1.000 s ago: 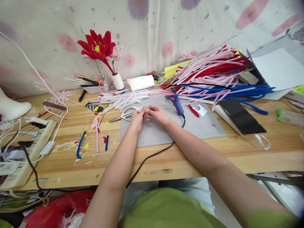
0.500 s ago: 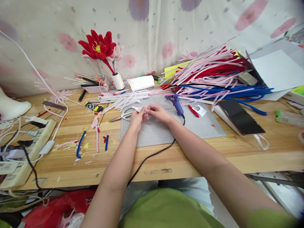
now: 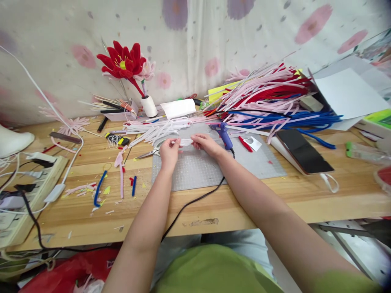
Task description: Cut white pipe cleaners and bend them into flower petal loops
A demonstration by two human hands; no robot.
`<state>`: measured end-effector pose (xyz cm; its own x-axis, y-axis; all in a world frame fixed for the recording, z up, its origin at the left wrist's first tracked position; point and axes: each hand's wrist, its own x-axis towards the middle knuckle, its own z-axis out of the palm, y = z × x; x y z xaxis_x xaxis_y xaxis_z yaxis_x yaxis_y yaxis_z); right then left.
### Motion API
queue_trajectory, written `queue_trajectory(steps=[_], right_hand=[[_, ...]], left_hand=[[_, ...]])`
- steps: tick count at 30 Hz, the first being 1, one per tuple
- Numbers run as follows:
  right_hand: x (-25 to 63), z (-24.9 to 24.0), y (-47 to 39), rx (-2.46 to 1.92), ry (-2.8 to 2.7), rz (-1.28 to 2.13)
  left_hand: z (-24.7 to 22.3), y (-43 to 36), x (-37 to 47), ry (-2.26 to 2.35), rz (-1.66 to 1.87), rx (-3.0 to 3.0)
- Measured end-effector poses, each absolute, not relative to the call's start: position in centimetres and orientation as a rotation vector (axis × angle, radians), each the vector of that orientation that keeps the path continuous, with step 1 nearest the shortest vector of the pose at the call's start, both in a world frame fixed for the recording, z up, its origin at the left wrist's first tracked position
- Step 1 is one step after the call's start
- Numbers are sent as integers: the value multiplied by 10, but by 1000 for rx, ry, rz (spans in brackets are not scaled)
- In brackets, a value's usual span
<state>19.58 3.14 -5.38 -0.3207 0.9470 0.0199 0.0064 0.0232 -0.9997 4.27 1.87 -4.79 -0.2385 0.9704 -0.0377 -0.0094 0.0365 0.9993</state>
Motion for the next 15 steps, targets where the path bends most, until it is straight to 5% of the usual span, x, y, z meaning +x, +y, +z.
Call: queue_trajectory(steps=[8, 15], right_hand=[[182, -63, 32, -1257, -1554, 816], [180, -66, 35, -1137, -1503, 1095]], left_hand=[[-56, 12, 52, 1397, 1061, 1196], [-61, 11, 56, 1358, 1029, 1083]])
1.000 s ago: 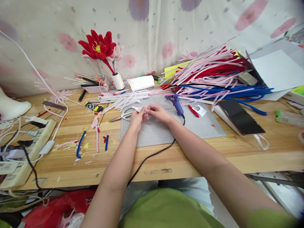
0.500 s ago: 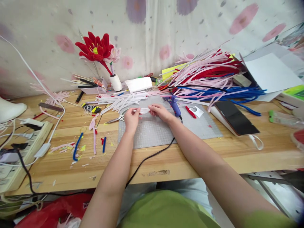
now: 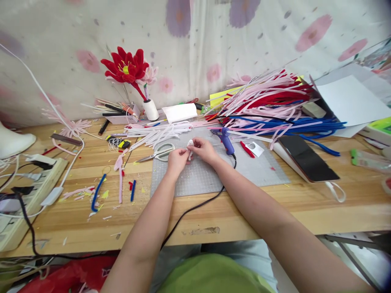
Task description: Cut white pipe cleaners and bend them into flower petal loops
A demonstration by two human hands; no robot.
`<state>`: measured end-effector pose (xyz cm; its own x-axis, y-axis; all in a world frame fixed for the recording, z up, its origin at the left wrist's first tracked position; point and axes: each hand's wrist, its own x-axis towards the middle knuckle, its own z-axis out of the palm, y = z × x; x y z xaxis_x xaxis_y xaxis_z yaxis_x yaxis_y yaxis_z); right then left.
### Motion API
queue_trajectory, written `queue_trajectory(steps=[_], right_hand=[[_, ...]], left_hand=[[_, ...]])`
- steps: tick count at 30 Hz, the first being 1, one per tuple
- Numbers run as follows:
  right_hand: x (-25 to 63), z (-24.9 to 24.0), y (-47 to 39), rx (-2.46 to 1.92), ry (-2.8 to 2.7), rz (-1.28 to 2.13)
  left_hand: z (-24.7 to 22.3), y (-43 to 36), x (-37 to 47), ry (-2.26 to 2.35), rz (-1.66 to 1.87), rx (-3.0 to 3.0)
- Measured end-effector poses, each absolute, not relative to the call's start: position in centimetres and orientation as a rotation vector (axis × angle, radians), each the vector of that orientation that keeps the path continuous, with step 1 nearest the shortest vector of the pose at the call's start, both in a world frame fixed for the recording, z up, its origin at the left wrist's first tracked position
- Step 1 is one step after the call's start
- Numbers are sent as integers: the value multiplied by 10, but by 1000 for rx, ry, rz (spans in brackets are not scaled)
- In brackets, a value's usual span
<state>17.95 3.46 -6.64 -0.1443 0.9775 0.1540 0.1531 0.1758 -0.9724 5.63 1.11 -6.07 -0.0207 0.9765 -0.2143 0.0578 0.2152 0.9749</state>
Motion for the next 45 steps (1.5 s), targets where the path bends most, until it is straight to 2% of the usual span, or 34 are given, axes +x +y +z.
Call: queue_trajectory(steps=[10, 22, 30, 35, 39, 45], right_hand=[[176, -63, 31, -983, -1330, 1432], [170, -64, 31, -1318, -1511, 981], [171, -66, 33, -1241, -1468, 1033], [168, -69, 35, -1066, -1441, 1153], [165, -72, 36, -1026, -1544, 1123], [162, -73, 37, -1153, -1581, 926]], left_hand=[[-61, 13, 52, 1463, 1068, 1180], [-57, 10, 48, 1701, 1034, 1440], [-54, 10, 45, 1778, 975, 1574], [-55, 15, 43, 1651, 909, 1529], [-58, 16, 41, 1568, 980, 1427], [-57, 13, 44, 1735, 920, 1568]])
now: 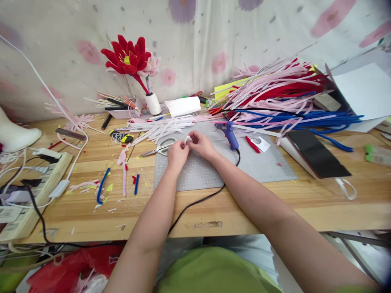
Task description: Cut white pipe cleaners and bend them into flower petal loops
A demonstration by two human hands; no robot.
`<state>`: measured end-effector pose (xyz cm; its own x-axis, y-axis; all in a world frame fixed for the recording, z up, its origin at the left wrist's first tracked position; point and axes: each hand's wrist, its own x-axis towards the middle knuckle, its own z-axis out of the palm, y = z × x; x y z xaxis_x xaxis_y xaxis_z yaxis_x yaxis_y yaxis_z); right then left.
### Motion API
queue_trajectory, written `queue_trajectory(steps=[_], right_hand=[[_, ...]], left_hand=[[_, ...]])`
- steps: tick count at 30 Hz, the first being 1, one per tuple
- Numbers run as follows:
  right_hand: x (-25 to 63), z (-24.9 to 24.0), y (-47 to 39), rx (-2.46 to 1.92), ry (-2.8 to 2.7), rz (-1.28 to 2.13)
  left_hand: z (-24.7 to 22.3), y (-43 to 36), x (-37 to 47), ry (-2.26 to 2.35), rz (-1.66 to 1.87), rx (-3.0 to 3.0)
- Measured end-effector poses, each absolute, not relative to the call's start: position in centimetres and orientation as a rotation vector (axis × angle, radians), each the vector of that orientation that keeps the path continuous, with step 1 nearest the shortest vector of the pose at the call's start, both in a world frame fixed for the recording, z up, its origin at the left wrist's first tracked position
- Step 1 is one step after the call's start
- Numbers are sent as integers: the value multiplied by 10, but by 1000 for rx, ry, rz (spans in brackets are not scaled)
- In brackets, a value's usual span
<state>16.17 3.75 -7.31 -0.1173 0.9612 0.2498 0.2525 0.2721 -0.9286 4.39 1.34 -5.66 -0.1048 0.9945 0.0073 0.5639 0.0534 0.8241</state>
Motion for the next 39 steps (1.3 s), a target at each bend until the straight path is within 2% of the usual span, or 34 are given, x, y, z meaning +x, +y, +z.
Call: queue_trajectory(steps=[14, 23, 33, 39], right_hand=[[162, -78, 41, -1124, -1504, 989], [166, -81, 45, -1021, -1425, 1084], [166, -72, 40, -902, -1376, 1204], [164, -75, 40, -933, -1384, 1239]], left_hand=[[-46, 9, 44, 1938, 874, 1793], [-64, 25, 32, 1503, 933, 1508], [-68, 26, 36, 1560, 1084, 1404], [-65, 23, 38, 1499, 1034, 1405]])
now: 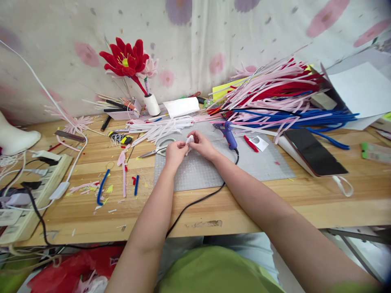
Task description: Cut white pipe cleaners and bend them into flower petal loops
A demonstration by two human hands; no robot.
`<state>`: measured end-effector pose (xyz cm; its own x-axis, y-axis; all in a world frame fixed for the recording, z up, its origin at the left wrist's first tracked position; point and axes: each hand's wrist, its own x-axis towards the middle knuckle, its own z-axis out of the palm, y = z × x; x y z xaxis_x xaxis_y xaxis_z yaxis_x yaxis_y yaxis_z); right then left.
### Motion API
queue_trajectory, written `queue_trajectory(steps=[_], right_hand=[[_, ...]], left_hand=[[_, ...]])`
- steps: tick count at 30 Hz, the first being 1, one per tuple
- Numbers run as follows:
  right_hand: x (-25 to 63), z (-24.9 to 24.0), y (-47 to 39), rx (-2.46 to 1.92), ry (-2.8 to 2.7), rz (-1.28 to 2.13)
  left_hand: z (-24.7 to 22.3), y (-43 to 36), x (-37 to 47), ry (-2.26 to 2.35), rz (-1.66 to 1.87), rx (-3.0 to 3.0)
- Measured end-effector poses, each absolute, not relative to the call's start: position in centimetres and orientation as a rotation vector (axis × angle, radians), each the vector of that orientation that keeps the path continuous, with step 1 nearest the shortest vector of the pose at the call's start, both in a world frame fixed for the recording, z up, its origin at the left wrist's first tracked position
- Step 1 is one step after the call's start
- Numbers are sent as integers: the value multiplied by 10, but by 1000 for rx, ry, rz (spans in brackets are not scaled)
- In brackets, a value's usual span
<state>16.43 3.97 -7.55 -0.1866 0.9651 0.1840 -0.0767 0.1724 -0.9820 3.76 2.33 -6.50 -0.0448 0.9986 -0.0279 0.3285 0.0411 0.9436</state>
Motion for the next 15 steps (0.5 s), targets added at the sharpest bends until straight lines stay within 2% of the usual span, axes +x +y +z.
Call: queue_trajectory(steps=[8, 15], right_hand=[[162, -79, 44, -1097, -1394, 1044], [167, -71, 40, -980, -1382, 1115]], left_hand=[[-61, 20, 38, 1637, 1078, 1582], [-60, 23, 38, 1363, 1016, 1227]])
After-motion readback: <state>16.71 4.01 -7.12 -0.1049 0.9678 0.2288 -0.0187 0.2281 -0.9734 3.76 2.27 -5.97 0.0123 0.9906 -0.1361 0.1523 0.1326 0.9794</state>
